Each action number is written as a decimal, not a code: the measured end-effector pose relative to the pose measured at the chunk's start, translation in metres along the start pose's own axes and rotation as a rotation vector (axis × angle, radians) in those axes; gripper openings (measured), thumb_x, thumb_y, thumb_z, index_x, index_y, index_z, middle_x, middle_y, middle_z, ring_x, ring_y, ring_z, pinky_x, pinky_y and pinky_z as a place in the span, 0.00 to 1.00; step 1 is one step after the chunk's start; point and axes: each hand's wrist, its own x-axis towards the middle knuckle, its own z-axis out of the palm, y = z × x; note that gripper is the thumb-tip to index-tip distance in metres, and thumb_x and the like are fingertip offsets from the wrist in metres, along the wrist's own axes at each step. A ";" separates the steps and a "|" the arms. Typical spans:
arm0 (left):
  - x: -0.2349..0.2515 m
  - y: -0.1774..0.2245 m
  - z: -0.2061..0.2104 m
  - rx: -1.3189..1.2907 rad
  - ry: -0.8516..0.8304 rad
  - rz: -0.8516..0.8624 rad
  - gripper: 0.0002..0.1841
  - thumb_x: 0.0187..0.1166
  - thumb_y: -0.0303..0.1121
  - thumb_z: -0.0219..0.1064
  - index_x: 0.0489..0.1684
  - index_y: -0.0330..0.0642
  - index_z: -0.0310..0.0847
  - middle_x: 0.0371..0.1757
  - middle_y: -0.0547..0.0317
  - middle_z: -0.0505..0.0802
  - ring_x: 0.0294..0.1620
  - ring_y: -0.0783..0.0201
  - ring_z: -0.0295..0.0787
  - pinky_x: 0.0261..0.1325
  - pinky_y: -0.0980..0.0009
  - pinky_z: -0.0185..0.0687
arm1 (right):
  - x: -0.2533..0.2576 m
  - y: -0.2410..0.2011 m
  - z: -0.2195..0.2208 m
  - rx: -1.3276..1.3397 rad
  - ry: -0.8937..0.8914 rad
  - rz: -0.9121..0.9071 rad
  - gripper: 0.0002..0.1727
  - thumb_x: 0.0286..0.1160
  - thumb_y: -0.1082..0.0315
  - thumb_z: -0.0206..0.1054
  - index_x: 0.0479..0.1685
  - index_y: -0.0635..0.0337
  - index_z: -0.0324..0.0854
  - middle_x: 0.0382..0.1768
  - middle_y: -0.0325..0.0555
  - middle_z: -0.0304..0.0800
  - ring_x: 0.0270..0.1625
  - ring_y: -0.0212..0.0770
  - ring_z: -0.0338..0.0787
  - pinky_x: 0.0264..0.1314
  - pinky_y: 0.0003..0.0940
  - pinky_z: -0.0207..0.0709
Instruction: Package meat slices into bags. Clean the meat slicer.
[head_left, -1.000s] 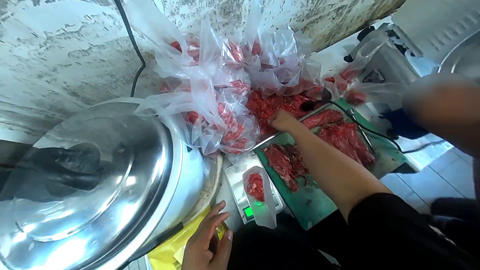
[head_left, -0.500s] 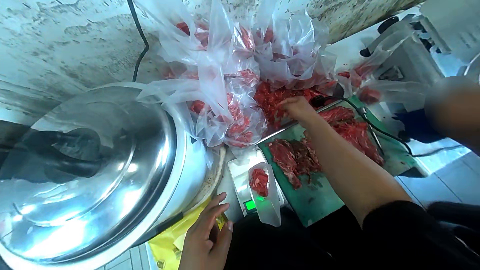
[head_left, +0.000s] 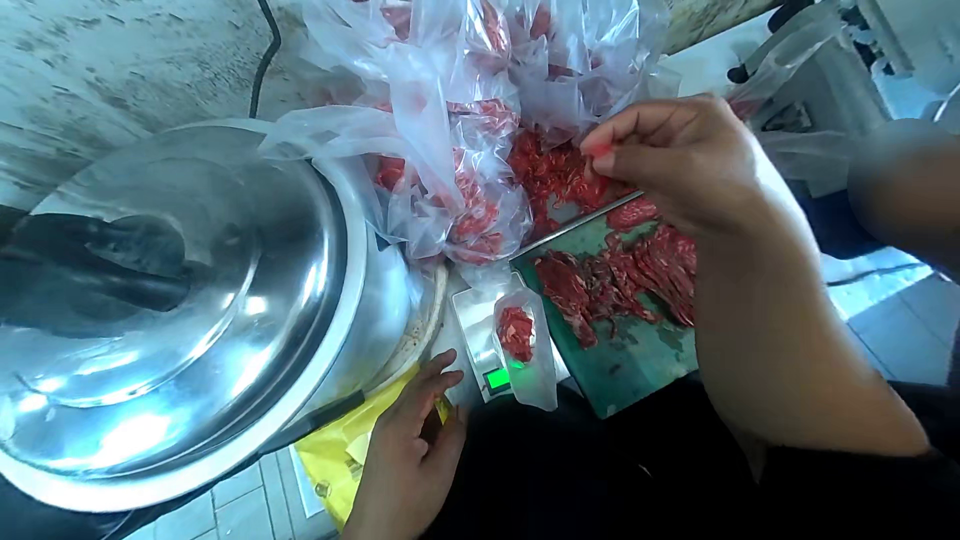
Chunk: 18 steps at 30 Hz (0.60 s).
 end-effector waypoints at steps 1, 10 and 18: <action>0.000 0.000 0.000 -0.002 -0.008 -0.002 0.16 0.77 0.33 0.66 0.62 0.47 0.88 0.77 0.61 0.85 0.24 0.79 0.80 0.22 0.80 0.75 | -0.008 -0.014 0.006 0.010 -0.054 -0.049 0.08 0.73 0.75 0.67 0.48 0.62 0.88 0.34 0.41 0.92 0.30 0.33 0.90 0.33 0.28 0.89; -0.006 -0.007 -0.003 -0.063 -0.034 0.042 0.17 0.80 0.33 0.66 0.65 0.49 0.87 0.80 0.61 0.83 0.19 0.80 0.76 0.17 0.79 0.73 | -0.070 -0.042 0.071 -0.526 -0.418 -0.119 0.10 0.78 0.63 0.63 0.45 0.45 0.92 0.31 0.22 0.88 0.30 0.19 0.84 0.30 0.23 0.83; -0.011 -0.011 -0.004 -0.066 -0.026 0.043 0.17 0.80 0.34 0.66 0.65 0.49 0.87 0.79 0.63 0.83 0.20 0.81 0.76 0.18 0.80 0.73 | -0.082 -0.041 0.066 -0.456 -0.313 -0.059 0.15 0.81 0.65 0.59 0.55 0.46 0.90 0.34 0.23 0.90 0.30 0.20 0.86 0.30 0.21 0.84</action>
